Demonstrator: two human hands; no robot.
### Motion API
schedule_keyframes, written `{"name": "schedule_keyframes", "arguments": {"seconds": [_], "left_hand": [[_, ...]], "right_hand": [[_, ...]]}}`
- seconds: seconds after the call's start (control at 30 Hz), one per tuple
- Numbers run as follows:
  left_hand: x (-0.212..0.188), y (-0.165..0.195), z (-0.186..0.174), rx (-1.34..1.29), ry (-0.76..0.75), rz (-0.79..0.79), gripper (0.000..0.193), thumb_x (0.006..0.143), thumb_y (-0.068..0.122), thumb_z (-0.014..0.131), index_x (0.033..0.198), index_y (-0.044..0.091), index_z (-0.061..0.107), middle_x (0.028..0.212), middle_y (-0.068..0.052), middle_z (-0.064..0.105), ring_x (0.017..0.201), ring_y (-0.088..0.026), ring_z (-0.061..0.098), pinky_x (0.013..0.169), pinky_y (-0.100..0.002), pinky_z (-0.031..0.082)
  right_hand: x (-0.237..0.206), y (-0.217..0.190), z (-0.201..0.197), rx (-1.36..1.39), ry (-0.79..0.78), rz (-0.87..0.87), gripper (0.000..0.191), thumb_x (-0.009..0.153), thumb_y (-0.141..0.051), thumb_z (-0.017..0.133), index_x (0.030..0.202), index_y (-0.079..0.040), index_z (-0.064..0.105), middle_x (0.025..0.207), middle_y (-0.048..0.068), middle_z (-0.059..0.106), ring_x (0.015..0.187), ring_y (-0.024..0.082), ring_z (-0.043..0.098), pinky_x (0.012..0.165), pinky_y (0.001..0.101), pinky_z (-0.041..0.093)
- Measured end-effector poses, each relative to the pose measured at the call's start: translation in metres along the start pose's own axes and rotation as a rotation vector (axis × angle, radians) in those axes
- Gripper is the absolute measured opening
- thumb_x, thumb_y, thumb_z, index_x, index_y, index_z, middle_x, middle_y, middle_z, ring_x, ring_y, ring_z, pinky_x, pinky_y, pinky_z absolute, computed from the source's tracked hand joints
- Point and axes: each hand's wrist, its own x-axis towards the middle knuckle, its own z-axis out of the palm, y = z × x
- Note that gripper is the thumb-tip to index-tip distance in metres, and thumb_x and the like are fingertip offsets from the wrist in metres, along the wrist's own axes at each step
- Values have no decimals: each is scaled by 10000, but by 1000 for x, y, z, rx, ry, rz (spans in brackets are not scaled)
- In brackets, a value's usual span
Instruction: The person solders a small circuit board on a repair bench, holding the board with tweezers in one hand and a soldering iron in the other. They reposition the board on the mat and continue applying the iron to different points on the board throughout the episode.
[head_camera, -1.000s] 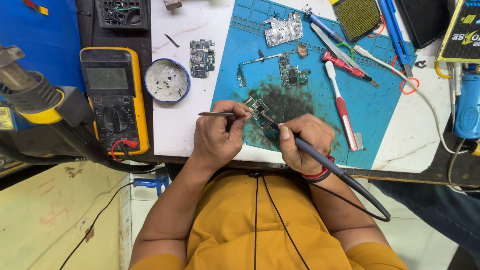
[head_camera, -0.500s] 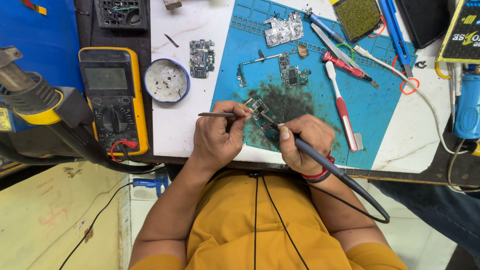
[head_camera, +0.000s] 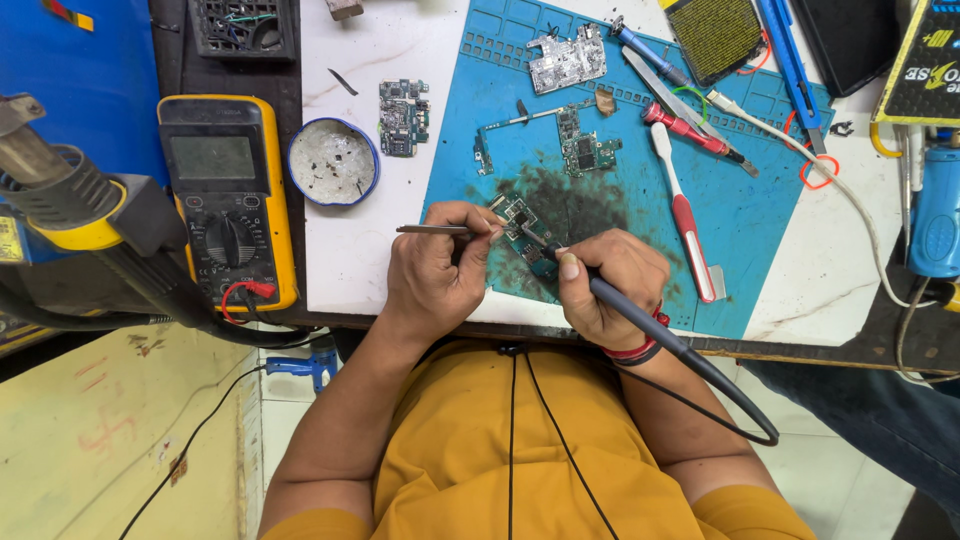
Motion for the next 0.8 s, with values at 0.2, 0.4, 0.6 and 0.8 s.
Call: {"name": "schedule_keyframes", "arguments": {"seconds": [0.2, 0.4, 0.6, 0.8], "left_hand": [[0, 0, 0, -1, 1, -9, 202, 1017, 11, 678, 1103, 41, 498, 1002, -121, 759, 819, -175, 791, 650, -262, 615], [-1, 0, 0, 1, 4, -7, 208, 1017, 14, 681, 1102, 42, 493, 998, -114, 755, 801, -172, 783, 650, -267, 611], [0, 1, -1, 12, 1, 3, 208, 1021, 22, 679, 1100, 42, 488, 991, -112, 756, 789, -171, 780, 642, -268, 607], [0, 1, 0, 6, 5, 9, 207, 1025, 28, 679, 1102, 41, 488, 992, -115, 754, 803, -182, 782, 653, -273, 611]], "right_hand": [[0, 0, 0, -4, -2, -5, 120, 979, -55, 655, 874, -22, 609, 792, 114, 696, 649, 258, 654, 606, 346, 498], [0, 1, 1, -2, 3, -6, 128, 982, -55, 657, 871, -22, 601, 782, 112, 692, 638, 252, 648, 597, 342, 492], [0, 0, 1, 1, 8, 1, 131, 986, -58, 660, 874, -22, 603, 775, 112, 687, 635, 250, 647, 594, 340, 491], [0, 0, 0, 8, 6, -1, 124, 983, -60, 663, 880, -17, 609, 767, 110, 683, 634, 252, 650, 595, 340, 491]]}}
